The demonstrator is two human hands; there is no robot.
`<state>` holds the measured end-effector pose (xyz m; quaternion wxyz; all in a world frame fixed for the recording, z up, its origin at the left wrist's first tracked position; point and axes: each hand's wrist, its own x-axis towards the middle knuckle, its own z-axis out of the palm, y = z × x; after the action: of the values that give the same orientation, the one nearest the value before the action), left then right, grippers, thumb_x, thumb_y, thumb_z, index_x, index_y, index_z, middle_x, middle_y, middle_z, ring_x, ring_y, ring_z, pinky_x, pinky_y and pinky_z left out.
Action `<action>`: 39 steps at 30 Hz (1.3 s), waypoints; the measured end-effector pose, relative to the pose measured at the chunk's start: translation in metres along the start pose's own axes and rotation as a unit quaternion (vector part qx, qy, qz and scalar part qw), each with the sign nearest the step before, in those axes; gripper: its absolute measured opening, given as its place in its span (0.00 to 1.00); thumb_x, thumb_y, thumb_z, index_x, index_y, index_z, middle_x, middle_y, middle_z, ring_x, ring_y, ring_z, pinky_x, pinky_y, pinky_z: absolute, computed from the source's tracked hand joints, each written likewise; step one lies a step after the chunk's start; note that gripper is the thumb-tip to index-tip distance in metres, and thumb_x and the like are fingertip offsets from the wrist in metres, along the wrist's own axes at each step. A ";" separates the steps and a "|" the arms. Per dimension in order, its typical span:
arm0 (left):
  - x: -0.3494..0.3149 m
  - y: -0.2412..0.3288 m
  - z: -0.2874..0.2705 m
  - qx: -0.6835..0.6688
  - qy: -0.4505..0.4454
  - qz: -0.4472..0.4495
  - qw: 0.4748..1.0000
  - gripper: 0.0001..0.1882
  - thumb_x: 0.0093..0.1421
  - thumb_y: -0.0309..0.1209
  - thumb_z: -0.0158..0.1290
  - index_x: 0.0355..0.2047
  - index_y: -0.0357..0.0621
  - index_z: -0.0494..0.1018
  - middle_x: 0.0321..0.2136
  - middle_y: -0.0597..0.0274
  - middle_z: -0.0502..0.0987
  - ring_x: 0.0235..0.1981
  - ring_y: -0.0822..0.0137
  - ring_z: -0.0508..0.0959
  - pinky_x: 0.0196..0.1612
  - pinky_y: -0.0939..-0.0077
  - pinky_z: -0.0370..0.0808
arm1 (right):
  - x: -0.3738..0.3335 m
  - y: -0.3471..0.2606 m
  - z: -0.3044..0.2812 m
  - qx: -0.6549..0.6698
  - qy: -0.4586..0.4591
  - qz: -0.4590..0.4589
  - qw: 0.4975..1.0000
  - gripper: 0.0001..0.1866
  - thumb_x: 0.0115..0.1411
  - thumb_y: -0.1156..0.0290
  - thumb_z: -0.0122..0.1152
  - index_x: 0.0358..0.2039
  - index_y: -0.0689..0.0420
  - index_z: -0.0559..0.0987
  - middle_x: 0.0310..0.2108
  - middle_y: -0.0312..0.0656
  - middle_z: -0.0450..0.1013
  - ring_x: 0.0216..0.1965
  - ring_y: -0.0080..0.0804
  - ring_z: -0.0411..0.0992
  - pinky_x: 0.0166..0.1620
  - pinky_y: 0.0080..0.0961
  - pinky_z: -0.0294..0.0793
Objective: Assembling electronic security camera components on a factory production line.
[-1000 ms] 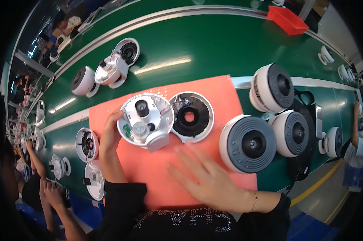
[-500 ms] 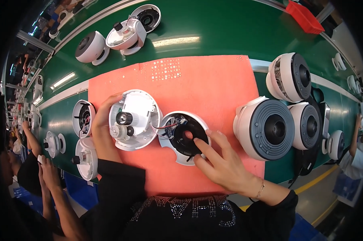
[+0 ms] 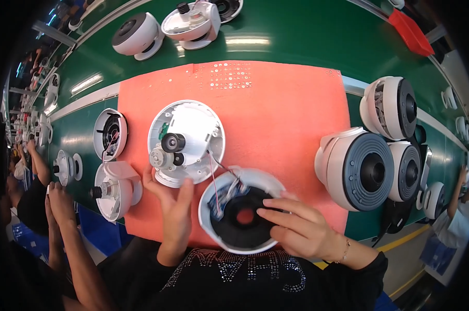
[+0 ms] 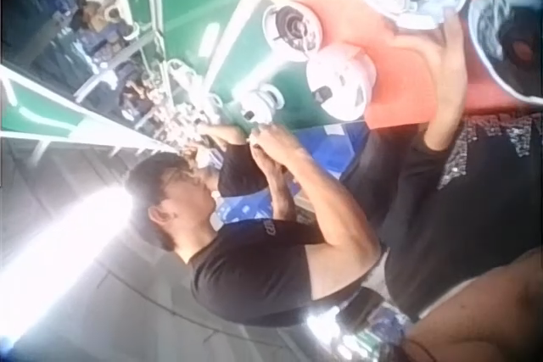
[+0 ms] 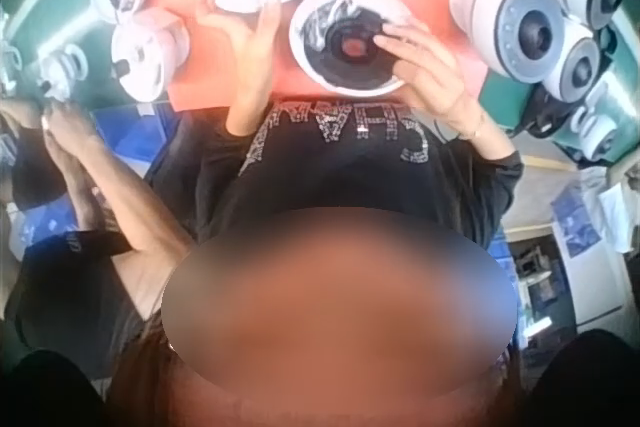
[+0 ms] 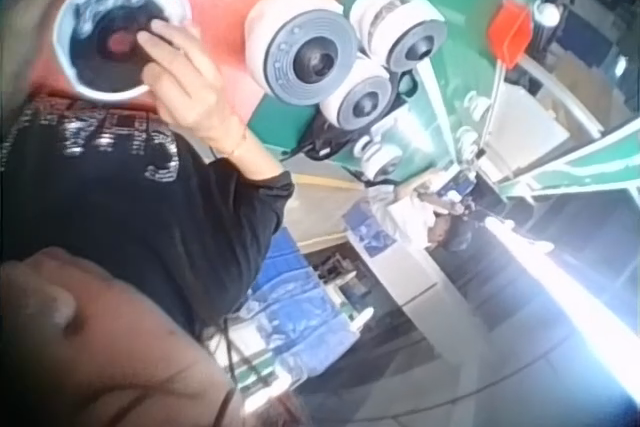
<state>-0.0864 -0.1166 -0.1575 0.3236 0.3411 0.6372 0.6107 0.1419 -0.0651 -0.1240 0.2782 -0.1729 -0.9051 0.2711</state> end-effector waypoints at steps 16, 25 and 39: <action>0.028 0.039 -0.032 0.042 -0.190 -0.028 0.980 0.15 0.53 0.32 0.48 0.39 0.36 0.69 0.44 0.50 0.71 0.50 0.63 0.69 0.47 0.74 0.68 | 0.036 -0.031 -0.017 0.398 -0.015 0.283 0.872 0.28 0.52 0.74 0.55 0.53 0.66 0.60 0.49 0.50 0.64 0.51 0.34 0.63 0.53 0.28 0.60; -0.008 0.039 -0.059 0.176 -0.226 0.123 0.950 0.30 0.56 0.52 0.42 0.37 0.31 0.72 0.46 0.29 0.65 0.52 0.41 0.65 0.53 0.59 0.62 | 0.034 -0.023 -0.014 0.501 0.025 0.350 0.791 0.27 0.54 0.74 0.53 0.53 0.63 0.56 0.46 0.45 0.62 0.47 0.26 0.62 0.49 0.23 0.62; 0.018 0.062 -0.051 0.199 -0.298 0.126 0.925 0.29 0.39 0.45 0.64 0.34 0.32 0.73 0.40 0.38 0.72 0.31 0.58 0.79 0.31 0.76 0.76 | 0.053 -0.025 -0.001 0.398 0.025 0.386 0.832 0.24 0.49 0.73 0.62 0.45 0.65 0.64 0.32 0.42 0.71 0.33 0.22 0.71 0.35 0.17 0.71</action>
<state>-0.1363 -0.1290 -0.0935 0.3441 0.6421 0.5717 0.3775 0.0965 -0.0600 -0.0870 0.2184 -0.3889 -0.5716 0.6887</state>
